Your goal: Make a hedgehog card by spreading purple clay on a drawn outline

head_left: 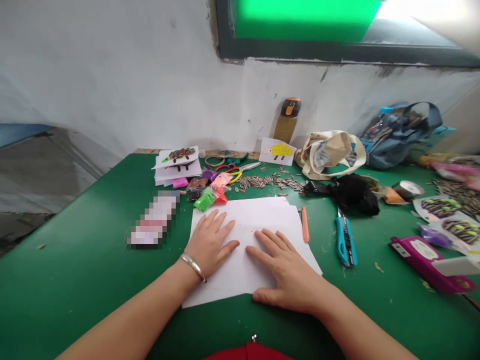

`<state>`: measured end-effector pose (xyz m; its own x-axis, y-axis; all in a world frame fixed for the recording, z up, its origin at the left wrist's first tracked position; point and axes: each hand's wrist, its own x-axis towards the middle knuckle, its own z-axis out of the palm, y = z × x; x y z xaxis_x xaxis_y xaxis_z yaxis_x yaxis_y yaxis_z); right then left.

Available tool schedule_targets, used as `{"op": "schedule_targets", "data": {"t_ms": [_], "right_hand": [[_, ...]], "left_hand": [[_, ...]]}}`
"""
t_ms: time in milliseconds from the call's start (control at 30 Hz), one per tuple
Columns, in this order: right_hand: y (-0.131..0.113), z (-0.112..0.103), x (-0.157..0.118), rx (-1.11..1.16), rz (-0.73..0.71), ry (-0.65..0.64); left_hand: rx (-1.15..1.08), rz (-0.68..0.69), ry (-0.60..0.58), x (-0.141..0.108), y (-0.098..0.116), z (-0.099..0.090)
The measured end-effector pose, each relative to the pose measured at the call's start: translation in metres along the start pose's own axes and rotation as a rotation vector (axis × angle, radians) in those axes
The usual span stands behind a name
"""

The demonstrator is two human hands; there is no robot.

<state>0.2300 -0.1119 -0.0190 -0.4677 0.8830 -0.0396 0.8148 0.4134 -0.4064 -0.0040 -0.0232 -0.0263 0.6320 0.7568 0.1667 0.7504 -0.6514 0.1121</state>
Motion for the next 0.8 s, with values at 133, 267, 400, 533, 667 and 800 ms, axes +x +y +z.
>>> {"op": "schedule_targets", "data": {"t_ms": [133,267,400,533,667,800], "right_hand": [[0.0,0.001,0.0,-0.003,-0.003,0.008],[0.0,0.0,-0.001,0.013,0.006,-0.001],[0.0,0.0,-0.001,0.034,0.009,-0.016],[0.001,0.0,0.0,0.037,0.019,-0.034],[0.001,0.0,0.001,0.034,0.025,-0.044],[0.001,-0.001,0.0,0.031,0.034,-0.045]], "left_hand": [[0.063,-0.152,-0.025,0.008,-0.02,0.002],[0.113,-0.236,-0.049,0.015,-0.03,0.001],[0.136,-0.211,0.048,0.024,-0.025,-0.007],[0.108,-0.126,0.058,0.045,-0.02,-0.01],[0.139,-0.185,-0.01,0.067,-0.026,-0.005],[0.114,-0.138,-0.017,0.065,-0.03,-0.003]]}}
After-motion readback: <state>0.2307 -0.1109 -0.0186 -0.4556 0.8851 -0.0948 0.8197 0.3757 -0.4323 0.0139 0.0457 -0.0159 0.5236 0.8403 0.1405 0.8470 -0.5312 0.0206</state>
